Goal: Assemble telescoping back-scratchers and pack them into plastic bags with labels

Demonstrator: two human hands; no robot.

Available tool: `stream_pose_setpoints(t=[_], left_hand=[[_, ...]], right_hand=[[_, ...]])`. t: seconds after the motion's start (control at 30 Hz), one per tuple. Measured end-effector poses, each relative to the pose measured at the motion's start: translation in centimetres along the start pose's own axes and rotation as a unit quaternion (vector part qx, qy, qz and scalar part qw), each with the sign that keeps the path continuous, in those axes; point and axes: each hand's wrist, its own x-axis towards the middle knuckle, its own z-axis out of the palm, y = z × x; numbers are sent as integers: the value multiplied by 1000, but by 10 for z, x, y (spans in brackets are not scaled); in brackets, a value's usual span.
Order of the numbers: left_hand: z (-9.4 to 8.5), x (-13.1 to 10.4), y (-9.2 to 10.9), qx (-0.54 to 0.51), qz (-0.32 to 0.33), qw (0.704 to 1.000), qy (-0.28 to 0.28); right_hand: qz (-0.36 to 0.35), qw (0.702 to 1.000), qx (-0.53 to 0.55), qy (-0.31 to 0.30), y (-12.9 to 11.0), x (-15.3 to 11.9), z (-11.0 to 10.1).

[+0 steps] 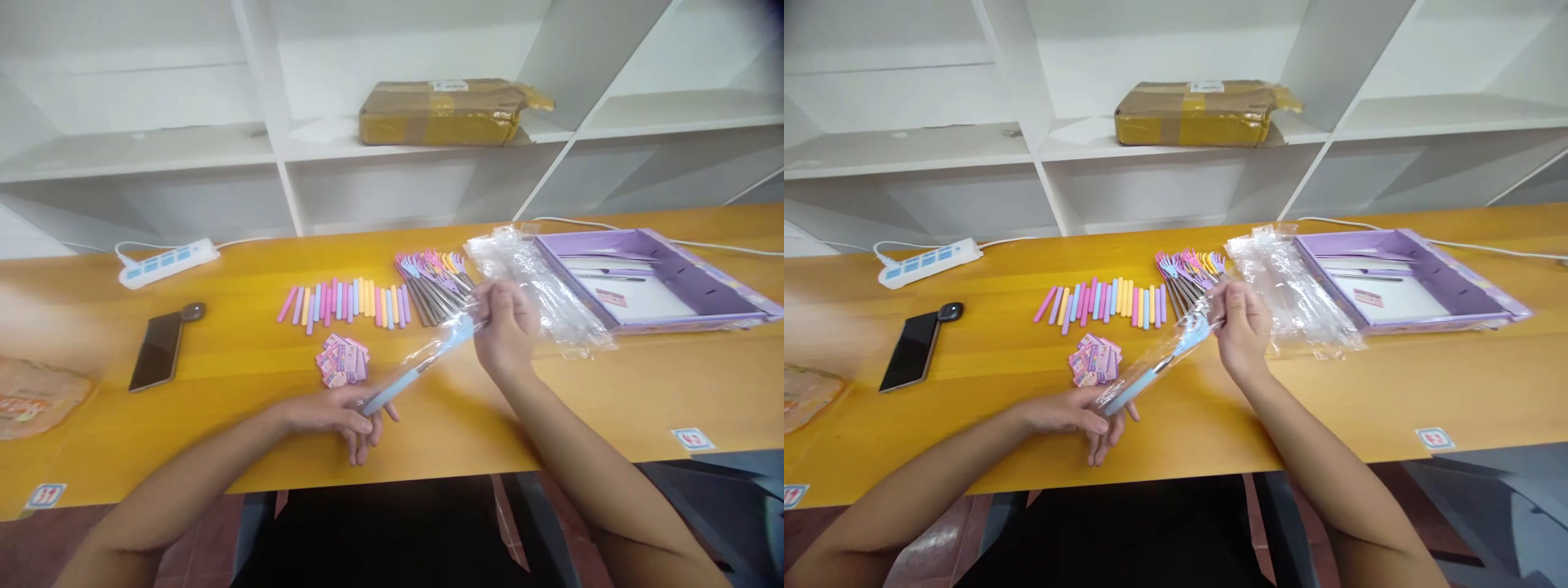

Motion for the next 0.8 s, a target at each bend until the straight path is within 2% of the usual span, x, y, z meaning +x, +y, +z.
stream_pose_setpoints(t=[0.07,0.17,0.2,0.33,0.47,0.6,0.7,0.8], left_hand=[[0,0,-1,23,-21,1000,-1],[1,-1,0,50,-41,998,2],[2,-2,1,55,-41,998,4],[0,0,1,81,-13,996,19],[-2,3,-2,79,20,996,44],[0,4,-3,81,19,995,53],[3,2,-2,98,1,994,44],[4,2,-2,107,-6,994,34]], right_hand=[[-8,1000,24,19,-3,2,-2],[34,996,88,-11,-1,0,3],[47,992,110,-28,0,-1,5],[104,968,126,-193,3,-5,12],[66,969,165,-174,-8,-10,18],[67,950,154,-262,-25,-11,25],[67,957,153,-235,-36,-10,29],[23,980,62,-186,-49,-12,29]])
